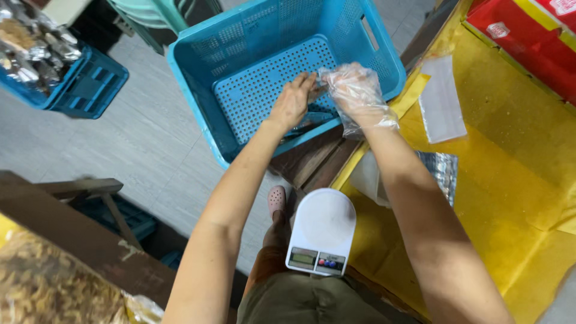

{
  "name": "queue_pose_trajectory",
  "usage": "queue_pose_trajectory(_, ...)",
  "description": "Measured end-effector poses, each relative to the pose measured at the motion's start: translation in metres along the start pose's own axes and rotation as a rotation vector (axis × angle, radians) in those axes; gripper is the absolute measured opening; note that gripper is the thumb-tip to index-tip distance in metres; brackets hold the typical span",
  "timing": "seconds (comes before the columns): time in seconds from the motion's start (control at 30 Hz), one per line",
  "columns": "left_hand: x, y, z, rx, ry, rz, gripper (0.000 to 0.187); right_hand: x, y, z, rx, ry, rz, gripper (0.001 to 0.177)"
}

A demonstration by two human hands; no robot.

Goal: The person scoops snack pieces from a large bag into small foil pouches, weighs each pouch on a digital scale, and places the sealed pouches into a blue basket. The process is repeated multiple times with consistent hand movements.

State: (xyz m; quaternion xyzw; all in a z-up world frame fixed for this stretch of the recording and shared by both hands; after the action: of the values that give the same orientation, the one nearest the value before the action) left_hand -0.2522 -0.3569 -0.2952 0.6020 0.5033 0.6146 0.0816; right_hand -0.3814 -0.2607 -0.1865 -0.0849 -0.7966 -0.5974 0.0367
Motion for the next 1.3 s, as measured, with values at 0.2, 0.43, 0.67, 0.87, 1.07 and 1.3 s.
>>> queue_pose_trajectory(0.2,-0.046,-0.101,-0.013,-0.423,-0.04,-0.027,0.065,0.026,-0.104,0.017,-0.383,-0.125,-0.029,0.032)
queue_pose_trajectory(0.43,-0.07,-0.19,-0.011,-0.601,0.094,0.183,0.073,0.052,-0.174,0.029,-0.937,-0.118,-0.058,0.031)
queue_pose_trajectory(0.67,-0.084,-0.19,-0.014,-0.834,0.299,0.317,0.062,0.071,-0.178,0.03,-0.835,-0.254,-0.211,0.034)
queue_pose_trajectory(0.87,-0.09,-0.183,-0.015,-0.728,0.445,0.521,0.062,0.096,-0.158,0.033,-0.536,-0.413,-0.501,0.045)
queue_pose_trajectory(1.07,-0.101,-0.176,-0.026,-0.302,0.378,0.373,0.045,0.106,-0.125,0.044,-0.418,-0.695,-0.806,0.027)
queue_pose_trajectory(1.3,-0.014,-0.089,-0.047,-0.034,0.344,0.378,0.046,0.105,-0.028,0.057,-0.286,-0.51,-0.69,0.029)
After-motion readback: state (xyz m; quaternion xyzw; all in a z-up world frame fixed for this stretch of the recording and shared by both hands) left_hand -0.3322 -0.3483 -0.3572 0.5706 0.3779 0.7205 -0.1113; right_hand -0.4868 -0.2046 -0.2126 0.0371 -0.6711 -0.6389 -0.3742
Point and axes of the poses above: each hand's wrist, its own z-axis away from the middle knuckle, its own y-axis out of the back of the hand, x = y × z, the point moved 3 cm from there along -z, towards the middle knuckle, and after that the axes turned 6 degrees about z, right-handed, at the moved point
